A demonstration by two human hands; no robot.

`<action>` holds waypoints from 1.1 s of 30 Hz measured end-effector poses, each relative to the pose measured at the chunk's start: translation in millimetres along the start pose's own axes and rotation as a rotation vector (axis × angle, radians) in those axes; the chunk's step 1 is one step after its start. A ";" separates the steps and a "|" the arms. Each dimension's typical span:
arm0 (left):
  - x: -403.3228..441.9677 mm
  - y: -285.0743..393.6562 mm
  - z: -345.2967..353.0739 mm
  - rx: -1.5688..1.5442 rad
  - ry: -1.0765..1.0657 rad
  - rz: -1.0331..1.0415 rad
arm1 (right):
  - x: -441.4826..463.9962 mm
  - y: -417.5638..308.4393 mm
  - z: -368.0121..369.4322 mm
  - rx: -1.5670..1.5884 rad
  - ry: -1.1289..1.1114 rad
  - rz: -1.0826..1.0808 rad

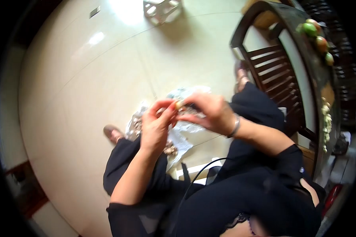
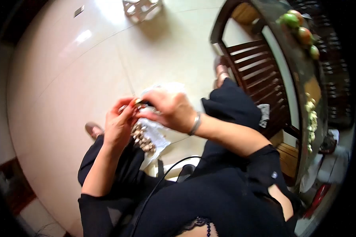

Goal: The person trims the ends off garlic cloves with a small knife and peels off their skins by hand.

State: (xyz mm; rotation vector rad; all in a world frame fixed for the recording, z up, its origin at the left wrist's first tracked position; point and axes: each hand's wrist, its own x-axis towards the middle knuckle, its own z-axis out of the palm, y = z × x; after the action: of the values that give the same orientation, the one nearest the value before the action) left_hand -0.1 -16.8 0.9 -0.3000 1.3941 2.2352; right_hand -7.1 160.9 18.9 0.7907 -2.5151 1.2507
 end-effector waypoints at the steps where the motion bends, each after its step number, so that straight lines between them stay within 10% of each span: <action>1: 2.0 -4.3 -4.5 -0.023 0.013 -0.017 | -2.6 1.4 3.6 -0.010 0.012 0.000; 33: 3.1 -5.0 1.8 -0.173 -0.007 -0.076 | -7.8 7.2 6.7 -0.257 0.019 -0.110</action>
State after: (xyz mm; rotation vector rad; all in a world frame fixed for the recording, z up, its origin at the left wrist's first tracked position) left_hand -0.1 -12.5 -3.5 -0.3965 1.1678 2.2949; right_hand -4.3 162.0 6.7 0.8365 -2.5106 0.8739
